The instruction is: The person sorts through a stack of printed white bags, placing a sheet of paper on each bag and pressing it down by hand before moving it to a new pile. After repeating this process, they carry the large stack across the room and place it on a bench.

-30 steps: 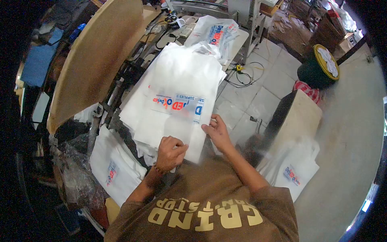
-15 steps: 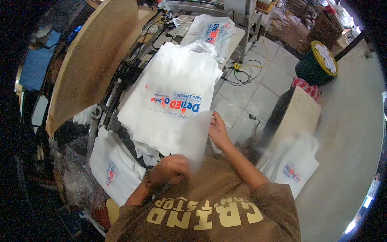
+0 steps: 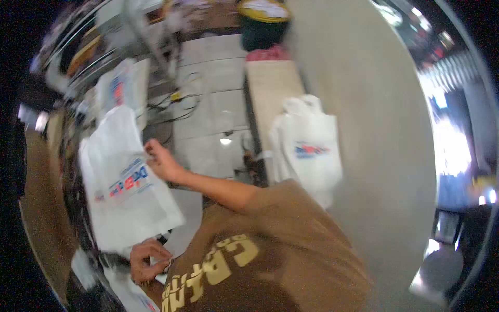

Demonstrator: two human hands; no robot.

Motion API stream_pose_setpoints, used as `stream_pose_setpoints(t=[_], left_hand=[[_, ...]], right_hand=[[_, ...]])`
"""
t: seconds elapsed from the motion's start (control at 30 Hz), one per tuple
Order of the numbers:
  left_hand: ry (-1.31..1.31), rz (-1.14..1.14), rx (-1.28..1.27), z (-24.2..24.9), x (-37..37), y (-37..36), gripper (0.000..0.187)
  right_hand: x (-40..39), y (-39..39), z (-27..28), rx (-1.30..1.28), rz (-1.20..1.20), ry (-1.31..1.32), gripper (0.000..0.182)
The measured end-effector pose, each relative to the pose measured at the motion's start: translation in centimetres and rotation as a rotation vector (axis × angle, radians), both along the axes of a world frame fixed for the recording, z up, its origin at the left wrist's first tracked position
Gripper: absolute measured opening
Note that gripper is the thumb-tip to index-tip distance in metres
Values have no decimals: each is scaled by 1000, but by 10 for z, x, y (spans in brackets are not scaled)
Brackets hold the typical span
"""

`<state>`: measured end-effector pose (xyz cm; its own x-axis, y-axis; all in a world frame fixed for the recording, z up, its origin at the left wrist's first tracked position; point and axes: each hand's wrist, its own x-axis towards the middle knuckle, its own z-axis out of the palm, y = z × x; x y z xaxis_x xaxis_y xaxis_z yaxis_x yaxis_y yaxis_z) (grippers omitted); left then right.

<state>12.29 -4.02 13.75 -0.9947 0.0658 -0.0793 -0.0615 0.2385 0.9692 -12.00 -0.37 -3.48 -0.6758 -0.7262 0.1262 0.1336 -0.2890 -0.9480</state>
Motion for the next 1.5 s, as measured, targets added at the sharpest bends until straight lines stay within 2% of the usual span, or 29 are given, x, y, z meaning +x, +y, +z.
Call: stream_pose_setpoints(t=[0.03, 0.1, 0.17, 0.23, 0.3, 0.37, 0.43, 0.47, 0.53, 0.57, 0.63, 0.7, 0.77, 0.9, 0.97, 1.0, 1.07, 1.1, 1.17, 1.2, 1.27, 1.3, 1.37, 1.4, 1.47, 1.5], left_hand=[[-19, 19, 11, -5, -2, 2, 12], [-37, 13, 15, -10, -12, 0, 11], [-62, 2, 26, -10, -24, -4, 12], [-65, -61, -16, -6, -49, -6, 14], [3, -129, -62, -7, -68, -7, 15], [5, -198, -83, -7, -85, -8, 15], [-28, -200, -131, -7, -100, -1, 14], [-21, -265, -136, -7, -109, -2, 14], [-79, -283, -173, -7, -124, 4, 13], [-137, -278, -208, -7, -131, 8, 12], [-140, -285, -231, -14, -140, 13, 10], [-148, -292, -260, -21, -147, 19, 8], [-191, -291, -289, -27, -151, 23, 7], [-255, -265, -344, -42, -153, 26, 8], [-300, -225, -366, -45, -152, 30, 8], [-308, -215, -347, -47, -151, 32, 8], [-322, -189, -347, -47, -148, 35, 8], [-337, -170, -342, -48, -148, 36, 8], [-344, -149, -334, -53, -146, 37, 8], [-347, -138, -331, -56, -145, 38, 8], [-347, -123, -331, -62, -143, 39, 7], [-350, -133, -347, -65, -142, 38, 7], [-355, -140, -360, -66, -143, 39, 7], [-366, -111, -370, -64, -144, 43, 7], [-372, -75, -378, -64, -145, 42, 8], [-388, -64, -362, -66, -142, 39, 7]], right_hand=[[-14, 19, 11, -37, -1, -78, 38], [-39, 61, 28, 59, -238, -79, 41], [-71, 105, 8, 193, -481, -70, 46], [-88, 166, 27, -198, -650, -513, 49], [-98, 228, 12, -283, -961, -397, 53], [-99, 297, 3, -198, -1277, -405, 52], [-90, 359, -10, -524, -1370, -392, 46], [-82, 381, -18, -528, -1393, -391, 46], [-70, 414, -39, -626, -1589, -706, 38], [-66, 423, -59, -636, -1603, -706, 38], [-58, 443, -120, -933, -1468, -939, 44], [-64, 443, -186, -961, -1478, -917, 44], [-81, 440, -242, -1052, -1596, -1172, 31], [-105, 417, -283, -1024, -1637, -1221, 32], [-108, 408, -294, -1039, -1574, -1405, 33], [-106, 403, -294, -1042, -1565, -1410, 33], [-96, 392, -290, -776, -1389, -1208, 35], [-91, 389, -315, -772, -1378, -1207, 35], [-83, 387, -391, 138, -1328, -762, 38], [-88, 388, -372, 139, -1317, -763, 38], [-104, 394, -307, -794, -1530, -1579, 44], [-105, 394, -303, -794, -1524, -1577, 44], [-96, 395, -312, -852, -1216, -1498, 50], [-87, 397, -294, -847, -1216, -1501, 50], [-77, 405, -210, -608, -481, -1536, 60], [-78, 407, -176, -599, -470, -1535, 60]])
